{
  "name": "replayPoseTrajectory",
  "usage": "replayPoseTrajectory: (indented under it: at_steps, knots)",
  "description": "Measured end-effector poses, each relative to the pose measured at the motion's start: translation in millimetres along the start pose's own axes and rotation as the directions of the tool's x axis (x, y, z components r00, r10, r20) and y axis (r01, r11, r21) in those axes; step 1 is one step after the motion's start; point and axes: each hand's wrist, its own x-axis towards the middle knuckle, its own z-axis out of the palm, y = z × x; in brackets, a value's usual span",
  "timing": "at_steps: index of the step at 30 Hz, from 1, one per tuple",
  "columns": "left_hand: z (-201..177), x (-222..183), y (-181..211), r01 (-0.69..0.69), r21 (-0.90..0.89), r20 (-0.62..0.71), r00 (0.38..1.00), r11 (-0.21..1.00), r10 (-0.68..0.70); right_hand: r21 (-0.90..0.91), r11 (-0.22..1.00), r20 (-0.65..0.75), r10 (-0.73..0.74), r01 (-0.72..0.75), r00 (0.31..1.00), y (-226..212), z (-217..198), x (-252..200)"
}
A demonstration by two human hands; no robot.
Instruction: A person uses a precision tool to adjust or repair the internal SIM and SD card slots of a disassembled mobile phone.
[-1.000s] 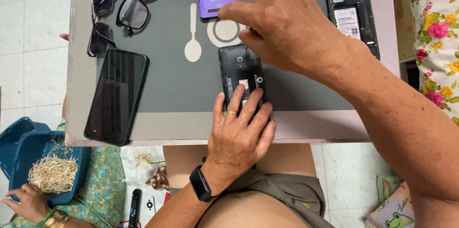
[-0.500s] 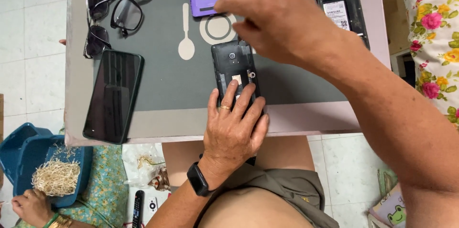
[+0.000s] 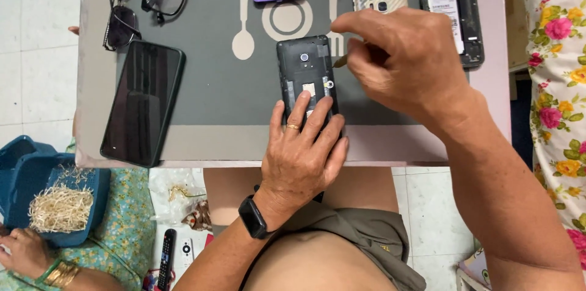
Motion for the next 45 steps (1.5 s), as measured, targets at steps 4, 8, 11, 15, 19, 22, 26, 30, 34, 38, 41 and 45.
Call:
replayPoseTrajectory:
  at_steps: [4, 8, 11, 15, 19, 22, 26, 30, 34, 38, 41, 45]
  knots:
    - [0.4, -1.3, -0.2, 0.006, -0.016, 0.007, 1.000, 1.000, -0.006, -0.024, 0.999, 0.003, 0.029, -0.029, 1.000, -1.9, -2.9, -0.5]
    - [0.0, -0.1, -0.2, -0.004, -0.008, 0.004, 1.000, 1.000, 0.004, -0.033, 0.999, -0.005, 0.027, -0.027, 1.000, -1.9, -0.7, -0.5]
    - [0.5, -0.3, 0.2, 0.003, -0.018, 0.001, 1.000, 1.000, -0.003, -0.016, 1.000, 0.002, 0.024, -0.024, 1.000, -1.7, -1.4, 1.9]
    - [-0.1, -0.7, -0.2, 0.002, -0.026, 0.012, 1.000, 1.000, -0.002, -0.026, 0.999, 0.031, 0.021, -0.020, 0.999, -2.4, -1.7, 4.2]
    - [0.6, -0.7, 0.0, 0.004, -0.018, 0.007, 1.000, 1.000, -0.004, -0.012, 1.000, 0.022, -0.012, 0.013, 1.000, -2.3, -1.1, 6.0]
    - [1.1, -1.8, -0.2, 0.004, -0.021, 0.010, 1.000, 1.000, -0.004, -0.008, 1.000, 0.013, -0.029, 0.029, 0.999, -2.0, 0.9, 6.2]
    - [2.0, -2.2, -0.7, 0.004, -0.025, 0.016, 1.000, 1.000, -0.004, -0.047, 0.999, 0.035, -0.009, 0.010, 0.999, -2.9, 0.9, 7.4]
    - [2.7, -2.6, -0.5, 0.005, -0.014, 0.008, 1.000, 1.000, -0.005, -0.048, 0.999, 0.024, -0.008, 0.009, 1.000, -4.3, 0.6, 8.5]
    - [2.0, -2.0, -0.7, 0.003, -0.012, 0.012, 1.000, 1.000, -0.003, -0.011, 0.999, 0.069, 0.049, -0.048, 0.996, -6.7, -2.5, 11.7]
    - [2.6, -2.1, -0.5, 0.003, -0.025, 0.005, 1.000, 1.000, -0.003, -0.105, 0.993, 0.105, 0.063, -0.052, 0.992, -6.9, 1.6, 13.4]
    - [3.3, -1.3, 0.5, 0.011, -0.015, -0.017, 1.000, 1.000, -0.011, -0.269, 0.963, 0.119, 0.016, 0.017, 0.993, -6.5, 10.4, 15.2]
    - [2.9, -0.8, 0.8, 0.018, -0.010, -0.002, 1.000, 1.000, -0.018, -0.271, 0.962, 0.154, 0.004, 0.038, 0.988, -3.9, 15.1, 25.0]
